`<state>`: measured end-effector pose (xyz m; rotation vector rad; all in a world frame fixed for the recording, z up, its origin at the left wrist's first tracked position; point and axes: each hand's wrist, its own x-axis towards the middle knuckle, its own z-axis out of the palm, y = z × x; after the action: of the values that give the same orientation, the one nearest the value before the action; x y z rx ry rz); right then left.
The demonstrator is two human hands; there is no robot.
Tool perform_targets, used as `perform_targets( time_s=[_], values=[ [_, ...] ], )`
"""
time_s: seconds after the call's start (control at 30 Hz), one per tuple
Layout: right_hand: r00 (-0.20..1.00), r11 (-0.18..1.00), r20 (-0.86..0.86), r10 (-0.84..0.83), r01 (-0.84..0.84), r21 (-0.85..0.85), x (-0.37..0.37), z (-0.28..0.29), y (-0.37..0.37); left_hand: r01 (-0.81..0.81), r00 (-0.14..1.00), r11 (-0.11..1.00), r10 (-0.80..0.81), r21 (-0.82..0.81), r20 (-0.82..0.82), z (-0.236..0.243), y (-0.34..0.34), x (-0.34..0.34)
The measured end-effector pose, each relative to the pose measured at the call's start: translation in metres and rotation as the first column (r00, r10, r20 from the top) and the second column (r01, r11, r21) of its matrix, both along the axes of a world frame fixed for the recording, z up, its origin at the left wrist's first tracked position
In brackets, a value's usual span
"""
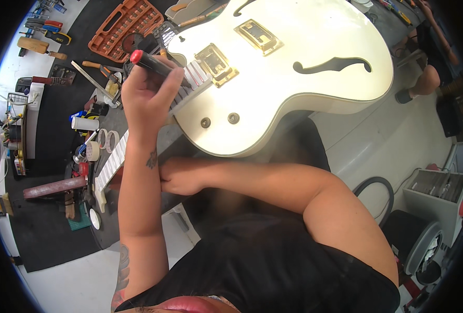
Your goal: The person marks the edges of the fretboard on a white electric guitar with a red marker. They then use a metal file to smooth the fretboard edges, working methodically along the length of the neck.
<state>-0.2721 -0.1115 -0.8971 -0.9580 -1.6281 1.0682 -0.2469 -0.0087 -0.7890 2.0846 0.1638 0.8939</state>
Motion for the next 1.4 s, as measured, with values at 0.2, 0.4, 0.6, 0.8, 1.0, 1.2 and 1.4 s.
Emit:
perform_targets(
  time_s=[0.2,0.4,0.6,0.8,1.0,1.2,1.4],
  values=[
    [1.000,0.998,0.021,0.014,-0.013,-0.053,0.003,0.005,-0.003,-0.070,0.998,0.995,0.070,0.072,0.001,0.004,0.000,0.003],
    [1.000,0.991,-0.019,0.022,-0.024,-0.129,0.004,0.008,-0.002,-0.279,0.960,0.960,0.280,-0.020,0.017,0.004,0.009,0.013],
    [1.000,0.994,-0.017,-0.007,0.005,-0.107,0.005,0.012,-0.005,-0.096,0.993,0.952,0.112,-0.290,0.039,0.006,0.010,-0.005],
    [0.999,0.998,-0.018,0.033,-0.034,-0.057,0.001,0.004,0.001,0.166,0.986,0.980,-0.163,-0.114,0.029,0.001,0.001,-0.014],
    [0.998,0.996,0.040,0.041,-0.037,-0.086,0.002,0.004,0.001,0.166,0.986,0.986,-0.166,0.013,-0.018,0.002,0.002,-0.014],
    [0.999,0.997,0.019,0.030,-0.029,-0.068,0.002,0.004,0.000,0.064,0.997,0.996,-0.066,0.064,0.025,0.000,0.005,-0.009],
    [0.998,0.997,0.052,0.039,-0.035,-0.071,0.001,0.002,0.001,0.157,0.987,0.984,-0.159,0.087,0.010,0.001,0.002,-0.012]
  ],
)
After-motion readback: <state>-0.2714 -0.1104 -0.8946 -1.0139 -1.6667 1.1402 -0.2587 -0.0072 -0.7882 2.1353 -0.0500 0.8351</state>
